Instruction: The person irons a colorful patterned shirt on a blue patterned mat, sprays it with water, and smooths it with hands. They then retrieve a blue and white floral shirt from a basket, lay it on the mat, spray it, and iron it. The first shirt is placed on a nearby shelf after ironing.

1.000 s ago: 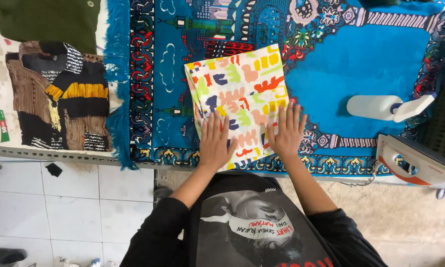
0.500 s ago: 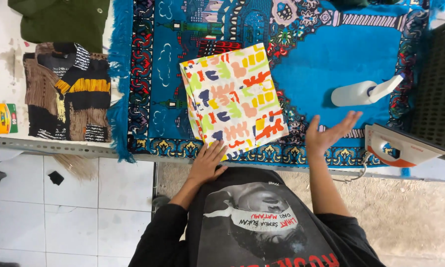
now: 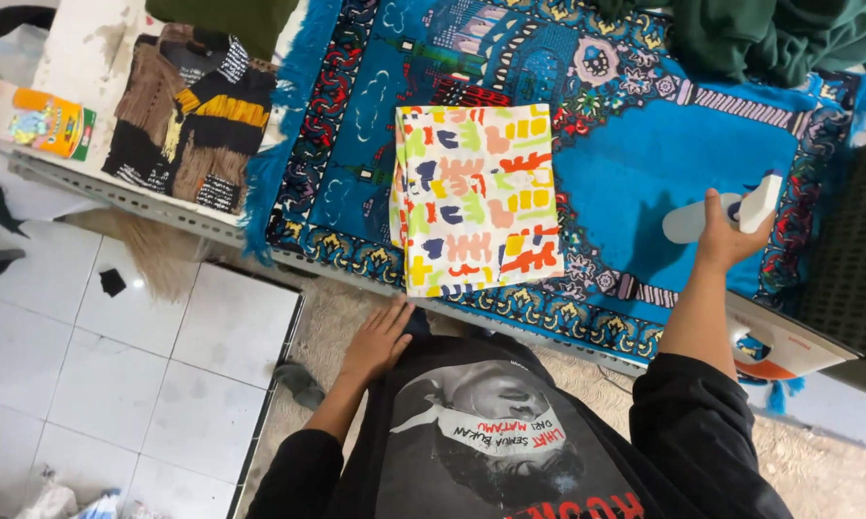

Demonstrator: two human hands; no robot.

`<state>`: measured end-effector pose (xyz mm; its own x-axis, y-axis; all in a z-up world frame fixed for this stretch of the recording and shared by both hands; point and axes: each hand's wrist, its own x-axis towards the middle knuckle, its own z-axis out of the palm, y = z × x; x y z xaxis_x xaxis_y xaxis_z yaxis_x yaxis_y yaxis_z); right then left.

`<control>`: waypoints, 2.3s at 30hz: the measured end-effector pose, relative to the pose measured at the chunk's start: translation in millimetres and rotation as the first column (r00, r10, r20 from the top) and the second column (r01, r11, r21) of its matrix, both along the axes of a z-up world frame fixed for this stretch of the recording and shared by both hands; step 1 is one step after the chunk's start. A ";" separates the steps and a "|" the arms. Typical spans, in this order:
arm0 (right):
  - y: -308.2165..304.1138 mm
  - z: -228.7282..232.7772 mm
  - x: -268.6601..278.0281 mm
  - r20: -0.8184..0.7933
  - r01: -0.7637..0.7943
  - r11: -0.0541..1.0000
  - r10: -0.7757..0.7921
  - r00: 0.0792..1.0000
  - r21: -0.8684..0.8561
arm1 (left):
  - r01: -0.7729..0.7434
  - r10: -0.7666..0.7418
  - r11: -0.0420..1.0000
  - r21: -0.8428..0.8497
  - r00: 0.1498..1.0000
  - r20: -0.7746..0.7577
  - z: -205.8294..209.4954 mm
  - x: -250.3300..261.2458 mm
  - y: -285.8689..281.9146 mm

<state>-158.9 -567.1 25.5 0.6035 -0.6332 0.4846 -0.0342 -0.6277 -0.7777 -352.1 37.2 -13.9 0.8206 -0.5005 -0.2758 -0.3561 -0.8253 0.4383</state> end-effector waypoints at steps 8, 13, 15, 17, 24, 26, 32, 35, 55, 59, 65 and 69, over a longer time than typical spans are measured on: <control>73.8 38.4 -34.1 -0.003 -0.535 0.843 0.536 0.844 -0.048 | -0.769 0.691 0.635 -0.070 0.607 -0.393 13.8 -74.2 21.2; 190.7 65.8 -104.1 -0.284 -0.601 0.789 0.610 0.740 0.129 | -0.838 0.777 0.536 0.104 0.441 -0.449 -49.2 -99.2 63.8; 227.3 60.5 -121.8 -0.303 -0.560 0.746 0.661 0.687 0.359 | -0.796 0.787 0.566 0.216 0.442 -0.431 -69.3 -98.6 82.6; 251.9 64.4 -125.0 -0.310 -0.549 0.756 0.650 0.693 0.356 | -0.791 0.779 0.581 0.193 0.472 -0.412 -57.2 -75.4 96.3; 330.2 105.2 -109.7 -0.357 -0.448 0.854 0.518 0.778 0.264 | -0.680 0.739 0.674 -0.289 0.630 0.240 -14.9 41.3 128.6; 343.1 103.6 -105.2 -0.381 -0.414 0.880 0.475 0.793 0.235 | -0.617 0.697 0.716 -0.327 0.660 0.281 -8.0 82.3 131.1; 379.4 106.8 -93.4 -0.370 -0.331 0.935 0.355 0.859 0.129 | -0.197 0.387 0.869 -0.453 0.842 0.375 23.9 203.6 98.0; 386.8 109.7 -95.8 -0.385 -0.268 0.955 0.297 0.874 0.130 | 0.106 0.083 0.912 -0.397 0.899 0.431 37.2 259.1 57.9; 417.4 96.3 -220.9 -0.692 -0.071 0.975 0.199 0.694 0.209 | -0.104 0.160 0.877 -0.470 0.984 0.082 -4.1 282.9 45.0; 401.6 101.7 -229.3 -0.669 0.109 0.984 0.012 0.744 0.139 | 0.053 0.026 0.880 -0.472 0.987 0.160 9.5 227.4 54.1; 393.1 118.4 -199.1 -0.610 0.086 0.991 -0.002 0.792 0.107 | 0.525 -0.399 0.790 -0.316 0.832 0.386 -10.1 178.8 47.5; 385.1 109.3 -167.1 -0.522 -0.012 0.997 0.052 0.851 0.080 | 0.631 -0.522 0.710 -0.312 0.769 0.368 -19.0 179.9 40.7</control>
<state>-326.1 -182.0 134.8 0.7752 -0.6301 0.0456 -0.4298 -0.5789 -0.6930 -172.2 77.9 -32.9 0.3427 -0.9141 0.2167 -0.8380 -0.1932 0.5103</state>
